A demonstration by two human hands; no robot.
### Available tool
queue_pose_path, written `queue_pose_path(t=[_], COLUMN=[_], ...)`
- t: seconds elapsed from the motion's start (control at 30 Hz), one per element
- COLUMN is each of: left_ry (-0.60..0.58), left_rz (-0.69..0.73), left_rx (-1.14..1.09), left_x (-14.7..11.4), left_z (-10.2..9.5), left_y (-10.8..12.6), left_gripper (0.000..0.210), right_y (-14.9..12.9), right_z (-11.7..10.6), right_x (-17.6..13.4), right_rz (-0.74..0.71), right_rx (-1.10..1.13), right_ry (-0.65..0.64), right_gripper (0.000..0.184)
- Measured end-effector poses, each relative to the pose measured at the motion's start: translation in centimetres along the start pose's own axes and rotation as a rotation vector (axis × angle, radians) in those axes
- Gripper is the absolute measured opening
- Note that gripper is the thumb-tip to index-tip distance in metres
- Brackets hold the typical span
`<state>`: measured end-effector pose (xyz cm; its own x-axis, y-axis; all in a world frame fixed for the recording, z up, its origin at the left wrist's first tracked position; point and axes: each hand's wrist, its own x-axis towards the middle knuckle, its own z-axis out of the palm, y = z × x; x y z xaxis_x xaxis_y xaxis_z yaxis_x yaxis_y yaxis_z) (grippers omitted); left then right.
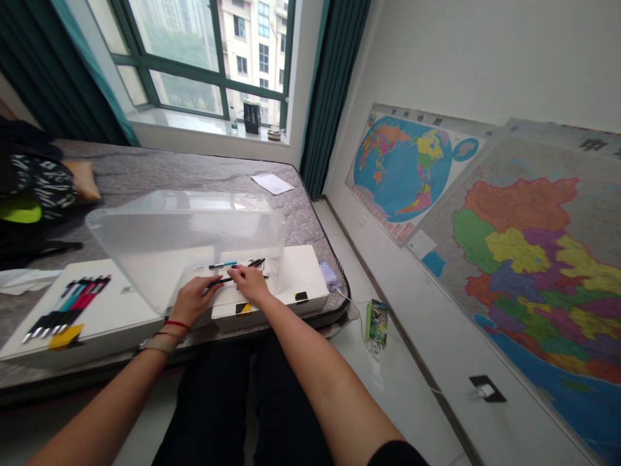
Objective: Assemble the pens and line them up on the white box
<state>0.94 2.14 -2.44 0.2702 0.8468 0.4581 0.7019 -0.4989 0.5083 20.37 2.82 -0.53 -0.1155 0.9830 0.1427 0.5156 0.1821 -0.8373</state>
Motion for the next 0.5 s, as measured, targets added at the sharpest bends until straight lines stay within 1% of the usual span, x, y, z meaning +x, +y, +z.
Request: queue_pose_path(t=[0.07, 0.13, 0.2, 0.27, 0.33, 0.4, 0.43, 0.5], left_ry=[0.010, 0.014, 0.010, 0.000, 0.006, 0.013, 0.017, 0.026], left_rz=[-0.011, -0.020, -0.022, -0.023, -0.031, -0.030, -0.030, -0.028], left_rx=[-0.009, -0.028, -0.054, -0.073, -0.079, -0.093, -0.099, -0.110], left_x=[0.00, -0.02, -0.08, -0.14, -0.16, -0.14, -0.14, -0.16], left_z=[0.11, 0.25, 0.34, 0.34, 0.29, 0.22, 0.20, 0.20], left_y=[-0.17, -0.41, -0.53, -0.49, -0.36, -0.23, -0.20, -0.20], left_gripper=[0.049, 0.047, 0.046, 0.044, 0.040, 0.038, 0.037, 0.035], right_y=[0.38, 0.70, 0.78, 0.62, 0.38, 0.27, 0.30, 0.51], right_z=[0.11, 0.20, 0.28, 0.39, 0.52, 0.64, 0.67, 0.69], right_x=[0.07, 0.11, 0.10, 0.09, 0.17, 0.31, 0.38, 0.48], right_rz=[-0.026, -0.060, -0.070, -0.056, -0.059, -0.059, -0.056, -0.046], right_rx=[0.044, 0.076, 0.060, 0.010, -0.041, -0.045, -0.023, 0.076], right_ry=[0.003, -0.002, -0.005, 0.016, 0.029, 0.016, 0.006, -0.015], right_gripper=[0.029, 0.024, 0.019, 0.025, 0.040, 0.049, 0.048, 0.037])
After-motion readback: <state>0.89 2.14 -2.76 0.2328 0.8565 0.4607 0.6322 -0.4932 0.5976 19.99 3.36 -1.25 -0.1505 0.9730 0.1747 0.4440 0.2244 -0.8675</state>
